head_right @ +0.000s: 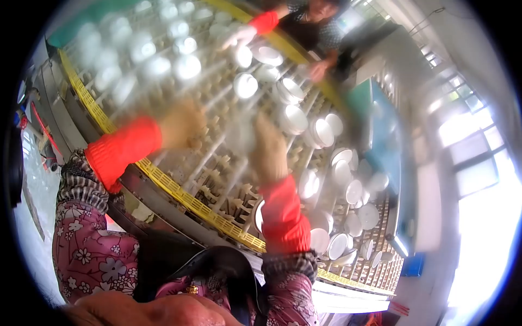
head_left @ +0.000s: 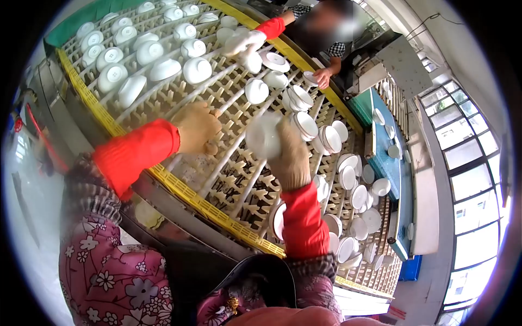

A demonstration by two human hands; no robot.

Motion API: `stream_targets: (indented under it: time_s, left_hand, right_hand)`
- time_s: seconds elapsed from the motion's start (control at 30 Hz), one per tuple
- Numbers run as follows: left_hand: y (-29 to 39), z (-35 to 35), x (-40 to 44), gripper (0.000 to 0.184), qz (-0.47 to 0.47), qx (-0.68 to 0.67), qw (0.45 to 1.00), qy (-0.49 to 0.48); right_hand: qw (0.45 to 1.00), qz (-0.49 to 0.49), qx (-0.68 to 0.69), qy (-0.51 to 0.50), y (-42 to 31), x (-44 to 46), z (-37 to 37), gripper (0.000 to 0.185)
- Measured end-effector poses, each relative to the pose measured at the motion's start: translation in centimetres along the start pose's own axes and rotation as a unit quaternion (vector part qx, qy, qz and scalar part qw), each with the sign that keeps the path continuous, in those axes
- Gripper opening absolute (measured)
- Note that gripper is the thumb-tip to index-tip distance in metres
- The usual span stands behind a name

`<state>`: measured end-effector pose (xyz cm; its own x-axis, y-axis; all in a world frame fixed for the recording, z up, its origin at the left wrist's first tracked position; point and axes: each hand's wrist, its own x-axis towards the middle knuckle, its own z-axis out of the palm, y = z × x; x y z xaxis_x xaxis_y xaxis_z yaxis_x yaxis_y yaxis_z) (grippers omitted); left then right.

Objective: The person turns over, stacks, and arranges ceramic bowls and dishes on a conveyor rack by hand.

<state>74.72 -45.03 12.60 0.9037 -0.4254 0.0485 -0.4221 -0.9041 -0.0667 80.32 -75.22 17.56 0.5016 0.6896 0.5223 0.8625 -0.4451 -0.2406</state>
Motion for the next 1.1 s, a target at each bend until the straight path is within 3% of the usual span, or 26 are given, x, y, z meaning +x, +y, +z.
stream_targets:
  time_s: [0.03,0.07,0.17,0.23,0.3,0.37,0.4,0.47,0.5,0.53,0.57,0.63,0.73,0.83,0.9,0.93,1.0,1.07,1.1]
  left_hand:
    - [0.0,1.1,-0.1,0.035,-0.001,-0.002,0.999,0.05]
    - [-0.3,2.5,0.1,0.034,0.017,-0.009,0.996,0.083]
    - [-1.8,4.1,0.1,0.036,0.046,-0.031,0.99,0.131]
    - [-1.3,2.4,-0.8,0.042,0.028,-0.075,0.993,0.088]
    - [-0.7,3.4,-0.8,0.053,-0.006,-0.027,0.995,0.095]
    - [0.2,2.5,-0.8,0.074,-0.012,0.002,0.994,0.104]
    - [0.9,0.9,-0.8,0.076,0.0,-0.039,0.994,0.104]
    - [2.6,-1.6,-0.8,0.079,0.018,-0.115,0.988,0.102]
    - [3.8,-1.1,-0.5,0.089,0.089,-0.072,0.967,0.228]
    - [5.1,-0.6,0.0,0.096,0.118,-0.114,0.961,0.223]
    - [6.4,-1.1,0.5,0.093,0.162,-0.149,0.947,0.232]
    - [9.9,1.0,2.1,0.052,0.232,-0.169,0.919,0.269]
    - [13.5,-1.8,2.3,0.035,0.316,-0.194,0.897,0.241]
    - [18.5,2.0,3.3,0.025,0.31,-0.265,0.886,0.221]
    - [19.4,2.1,2.9,0.022,0.268,-0.316,0.892,0.179]
    - [18.7,2.4,3.1,0.023,0.295,-0.31,0.898,0.102]
    - [16.0,-0.7,2.7,0.027,0.334,-0.29,0.895,-0.058]
    - [13.1,-3.1,1.9,0.031,0.241,-0.429,0.857,-0.156]
    - [11.1,-1.7,1.5,0.038,0.231,-0.472,0.847,-0.082]
  right_hand:
    - [0.998,0.053,0.012,0.013,-1.5,3.0,-0.1,0.079]
    - [0.994,0.091,0.031,0.05,-1.2,4.4,1.0,0.059]
    - [0.992,0.12,0.026,-0.039,1.6,5.5,2.5,0.02]
    - [0.98,0.164,0.109,0.003,3.9,3.4,2.6,0.031]
    - [0.965,0.223,0.132,0.038,5.1,1.8,1.3,0.042]
    - [0.963,0.264,-0.036,0.025,6.6,1.7,-0.1,0.055]
    - [0.952,0.257,-0.166,0.016,6.8,1.7,-0.6,0.058]
    - [0.94,0.266,-0.198,-0.073,10.9,0.5,-0.5,0.056]
    - [0.932,0.269,-0.211,-0.119,12.2,0.2,-0.1,0.056]
    - [0.928,0.258,-0.23,-0.137,13.2,-0.2,0.6,0.054]
    - [0.924,0.245,-0.249,-0.156,13.6,-0.3,1.3,0.053]
    - [0.92,0.196,-0.301,-0.158,13.6,-0.6,2.4,0.048]
    - [0.92,0.217,-0.29,-0.151,13.4,-0.8,3.4,0.047]
    - [0.926,0.178,-0.277,-0.185,12.5,-1.1,2.7,0.045]
    - [0.936,0.203,-0.247,-0.148,12.5,-1.7,3.3,0.044]
    - [0.94,0.216,-0.229,-0.128,12.5,-2.0,3.8,0.043]
    - [0.963,0.09,-0.231,-0.105,11.5,-3.0,3.9,0.042]
    - [0.966,0.109,-0.167,-0.162,7.4,-2.7,2.0,0.043]
    - [0.958,0.179,-0.086,-0.207,5.7,-2.9,1.3,0.044]
